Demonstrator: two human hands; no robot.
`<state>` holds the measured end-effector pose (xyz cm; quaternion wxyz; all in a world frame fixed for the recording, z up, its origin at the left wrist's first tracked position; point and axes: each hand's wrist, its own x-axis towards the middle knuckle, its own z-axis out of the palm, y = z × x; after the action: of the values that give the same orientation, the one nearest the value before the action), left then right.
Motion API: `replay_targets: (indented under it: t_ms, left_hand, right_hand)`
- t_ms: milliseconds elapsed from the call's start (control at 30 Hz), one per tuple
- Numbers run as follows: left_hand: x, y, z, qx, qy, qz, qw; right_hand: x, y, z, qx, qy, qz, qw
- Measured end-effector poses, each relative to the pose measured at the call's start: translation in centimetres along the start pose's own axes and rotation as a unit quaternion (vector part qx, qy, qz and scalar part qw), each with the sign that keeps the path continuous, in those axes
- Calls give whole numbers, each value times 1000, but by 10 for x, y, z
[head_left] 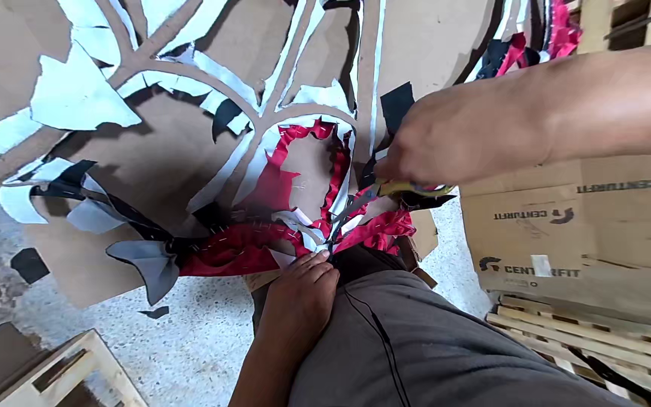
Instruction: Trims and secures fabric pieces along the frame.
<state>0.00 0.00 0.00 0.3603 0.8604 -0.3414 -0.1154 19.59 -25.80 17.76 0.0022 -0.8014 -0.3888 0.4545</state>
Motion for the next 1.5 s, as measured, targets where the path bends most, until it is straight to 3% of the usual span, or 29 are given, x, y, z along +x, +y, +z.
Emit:
replay_targets:
  t_ms: [100, 233, 300, 433, 533, 600, 633, 700, 733, 800, 900, 1000, 1167, 1500]
  left_hand:
    - [-3, -3, 1, -79, 26, -36, 996]
    - [-14, -3, -20, -296, 64, -155, 940]
    - [-23, -2, -37, -323, 91, -226, 915]
    - [-34, -6, -71, -188, 90, -337, 918]
    - [-31, -22, -96, -33, 95, -264, 959]
    - [-12, -35, -113, 52, 110, -192, 974]
    - [4, -41, -121, 88, 109, -169, 976]
    - [44, -54, -134, 116, 55, -176, 976]
    - [66, -62, -136, 105, 12, -207, 973]
    - [108, -83, -133, 38, -64, -298, 952]
    - [145, -111, -118, -154, -117, -397, 897]
    - [164, -129, -103, -260, -98, -407, 870]
    - [182, -133, -83, -357, -53, -385, 849]
    - [191, -129, -79, -400, -38, -377, 834]
  right_hand:
    - [-21, 26, 23, -71, 49, 100, 991]
    - [-20, 48, 92, 84, 210, 237, 945]
    - [-1, 39, 127, 132, 248, 281, 918]
    - [31, 13, 159, 132, 278, 337, 890]
    - [17, -11, 160, 182, 380, 366, 830]
    - [5, -42, 175, 275, 457, 353, 769]
    - [6, -64, 189, 368, 453, 338, 738]
    - [26, -105, 220, 599, 348, 279, 665]
    - [45, -121, 235, 692, 306, 245, 606]
    - [87, -144, 249, 813, 314, 192, 451]
    - [138, -160, 241, 855, 410, 170, 267]
    - [161, -166, 230, 849, 480, 158, 157]
    - [187, -178, 226, 808, 548, 185, 110]
    - [203, -179, 231, 760, 607, 204, 114]
